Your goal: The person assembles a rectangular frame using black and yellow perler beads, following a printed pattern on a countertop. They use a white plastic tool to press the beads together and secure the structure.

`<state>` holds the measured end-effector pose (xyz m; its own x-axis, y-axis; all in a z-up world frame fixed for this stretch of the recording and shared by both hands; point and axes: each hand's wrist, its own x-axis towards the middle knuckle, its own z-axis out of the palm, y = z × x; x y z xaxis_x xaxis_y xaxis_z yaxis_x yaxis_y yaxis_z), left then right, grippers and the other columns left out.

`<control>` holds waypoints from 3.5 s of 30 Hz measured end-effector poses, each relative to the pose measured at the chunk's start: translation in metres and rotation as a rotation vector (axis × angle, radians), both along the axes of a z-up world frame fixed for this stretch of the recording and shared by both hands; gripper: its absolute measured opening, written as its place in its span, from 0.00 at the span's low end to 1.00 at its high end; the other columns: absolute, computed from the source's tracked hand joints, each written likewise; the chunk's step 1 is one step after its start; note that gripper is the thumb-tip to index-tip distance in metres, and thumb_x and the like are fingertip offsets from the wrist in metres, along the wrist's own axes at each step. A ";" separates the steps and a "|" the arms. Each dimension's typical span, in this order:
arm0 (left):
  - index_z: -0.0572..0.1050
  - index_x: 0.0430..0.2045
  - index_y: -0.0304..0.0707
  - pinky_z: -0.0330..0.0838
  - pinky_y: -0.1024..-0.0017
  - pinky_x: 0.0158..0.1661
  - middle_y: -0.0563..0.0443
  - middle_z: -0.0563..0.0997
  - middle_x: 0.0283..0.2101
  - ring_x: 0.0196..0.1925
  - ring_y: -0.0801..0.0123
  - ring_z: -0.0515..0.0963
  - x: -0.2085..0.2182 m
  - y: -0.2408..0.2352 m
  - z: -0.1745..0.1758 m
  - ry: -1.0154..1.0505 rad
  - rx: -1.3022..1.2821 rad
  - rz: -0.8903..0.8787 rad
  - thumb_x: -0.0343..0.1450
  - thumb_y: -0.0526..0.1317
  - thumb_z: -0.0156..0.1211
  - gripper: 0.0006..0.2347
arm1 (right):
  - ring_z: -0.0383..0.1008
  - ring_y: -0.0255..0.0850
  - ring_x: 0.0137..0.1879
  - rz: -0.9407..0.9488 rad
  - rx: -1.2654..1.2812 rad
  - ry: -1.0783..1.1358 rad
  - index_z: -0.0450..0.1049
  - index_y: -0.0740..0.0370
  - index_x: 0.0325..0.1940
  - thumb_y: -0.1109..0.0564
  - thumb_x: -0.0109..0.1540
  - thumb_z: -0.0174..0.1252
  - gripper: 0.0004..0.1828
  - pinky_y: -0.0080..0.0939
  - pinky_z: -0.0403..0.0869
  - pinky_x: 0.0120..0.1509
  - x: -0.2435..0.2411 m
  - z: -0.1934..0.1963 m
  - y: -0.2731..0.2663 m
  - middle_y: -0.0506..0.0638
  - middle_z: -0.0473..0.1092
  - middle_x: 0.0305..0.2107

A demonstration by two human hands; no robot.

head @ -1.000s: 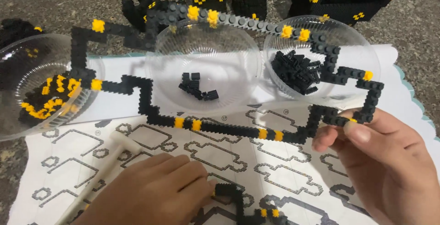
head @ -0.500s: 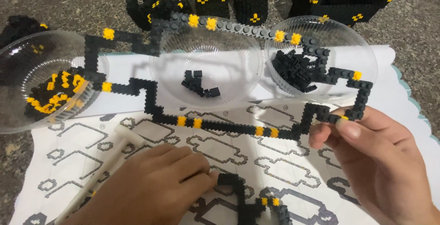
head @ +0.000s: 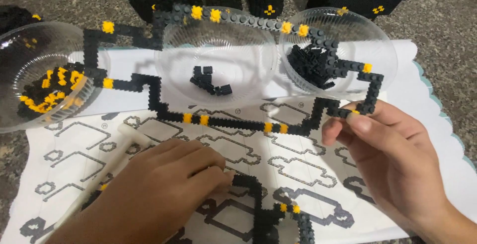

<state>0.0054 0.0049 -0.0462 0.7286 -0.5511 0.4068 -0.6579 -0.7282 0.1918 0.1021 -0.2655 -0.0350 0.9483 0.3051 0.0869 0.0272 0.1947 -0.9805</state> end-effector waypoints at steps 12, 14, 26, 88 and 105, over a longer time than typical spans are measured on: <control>0.72 0.28 0.45 0.67 0.65 0.33 0.53 0.75 0.35 0.34 0.60 0.74 -0.001 0.005 0.009 -0.047 0.009 0.030 0.68 0.36 0.52 0.02 | 0.72 0.48 0.34 0.023 0.020 -0.026 0.71 0.70 0.32 0.60 0.60 0.50 0.09 0.46 0.71 0.46 0.002 0.000 0.001 0.61 0.72 0.26; 0.72 0.29 0.44 0.68 0.63 0.35 0.51 0.75 0.35 0.34 0.58 0.74 -0.001 0.007 0.003 0.028 0.054 -0.007 0.65 0.35 0.52 0.03 | 0.72 0.48 0.34 0.007 0.005 -0.003 0.71 0.71 0.32 0.61 0.60 0.50 0.09 0.46 0.71 0.46 0.003 -0.001 0.001 0.61 0.72 0.26; 0.72 0.28 0.45 0.67 0.63 0.35 0.52 0.76 0.35 0.33 0.58 0.74 -0.001 0.004 0.002 0.029 0.031 0.008 0.66 0.36 0.52 0.02 | 0.70 0.49 0.33 0.007 0.013 0.004 0.71 0.71 0.35 0.61 0.60 0.50 0.09 0.48 0.70 0.46 0.003 -0.002 0.001 0.61 0.70 0.26; 0.78 0.39 0.41 0.63 0.75 0.41 0.56 0.77 0.37 0.38 0.72 0.75 -0.029 0.040 0.027 0.048 -0.231 0.513 0.68 0.36 0.53 0.09 | 0.67 0.48 0.17 0.336 -0.521 0.388 0.85 0.82 0.25 0.61 0.57 0.59 0.17 0.43 0.65 0.22 -0.025 0.014 -0.002 0.65 0.74 0.13; 0.79 0.35 0.44 0.62 0.75 0.37 0.64 0.79 0.37 0.35 0.75 0.75 -0.027 0.037 0.027 0.196 -0.276 0.620 0.68 0.39 0.53 0.08 | 0.67 0.46 0.20 0.177 -0.366 0.206 0.82 0.74 0.38 0.68 0.53 0.60 0.11 0.42 0.69 0.27 -0.023 0.005 -0.005 0.64 0.74 0.18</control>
